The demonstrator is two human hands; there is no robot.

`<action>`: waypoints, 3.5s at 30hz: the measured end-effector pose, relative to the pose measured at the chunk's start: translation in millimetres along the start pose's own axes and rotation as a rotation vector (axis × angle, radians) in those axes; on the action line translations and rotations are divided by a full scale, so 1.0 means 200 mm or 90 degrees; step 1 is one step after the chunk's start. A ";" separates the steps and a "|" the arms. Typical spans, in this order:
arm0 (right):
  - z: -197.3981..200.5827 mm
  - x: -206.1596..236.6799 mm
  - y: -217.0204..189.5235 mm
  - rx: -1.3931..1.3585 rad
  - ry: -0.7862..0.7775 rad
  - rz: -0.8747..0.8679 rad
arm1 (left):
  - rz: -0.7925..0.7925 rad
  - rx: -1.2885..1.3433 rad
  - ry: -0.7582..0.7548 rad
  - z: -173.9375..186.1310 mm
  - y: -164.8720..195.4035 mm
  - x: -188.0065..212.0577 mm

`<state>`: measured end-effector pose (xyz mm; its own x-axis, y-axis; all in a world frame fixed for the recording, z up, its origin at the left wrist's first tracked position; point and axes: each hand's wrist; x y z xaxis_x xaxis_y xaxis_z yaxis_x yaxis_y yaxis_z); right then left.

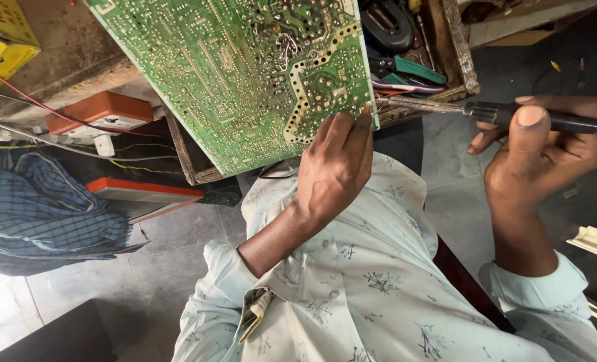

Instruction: The person solders components on a green circuit board at a cluttered workbench. They hold the board steady with one hand while applying a soldering iron to its underside, reposition the board, handle a small component and a wire, and continue soldering different joints across the board.

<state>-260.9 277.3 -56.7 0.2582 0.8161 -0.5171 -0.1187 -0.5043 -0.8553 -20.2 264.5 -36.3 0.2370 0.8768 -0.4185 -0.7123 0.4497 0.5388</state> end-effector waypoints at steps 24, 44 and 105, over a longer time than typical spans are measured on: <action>-0.06 0.01 -0.06 -0.001 0.001 -0.002 | -0.071 -0.076 0.005 0.06 -0.02 0.11; -0.02 0.01 0.05 -0.075 0.049 0.033 | -0.135 -0.005 -0.052 -0.02 -0.08 0.20; -0.10 -0.07 -0.06 -0.071 0.025 0.044 | -0.002 -0.189 0.012 0.16 -0.11 0.00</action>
<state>-244.0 265.4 -39.0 0.2906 0.7677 -0.5712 -0.0302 -0.5893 -0.8074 16.4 260.7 -24.6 0.2292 0.8710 -0.4345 -0.8746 0.3802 0.3010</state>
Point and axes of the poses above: each hand's wrist, its own x-axis away from the middle knuckle, its own z-axis out of the back of the hand, y = z × x, and after that the axes turned 5 degrees about z, right-handed
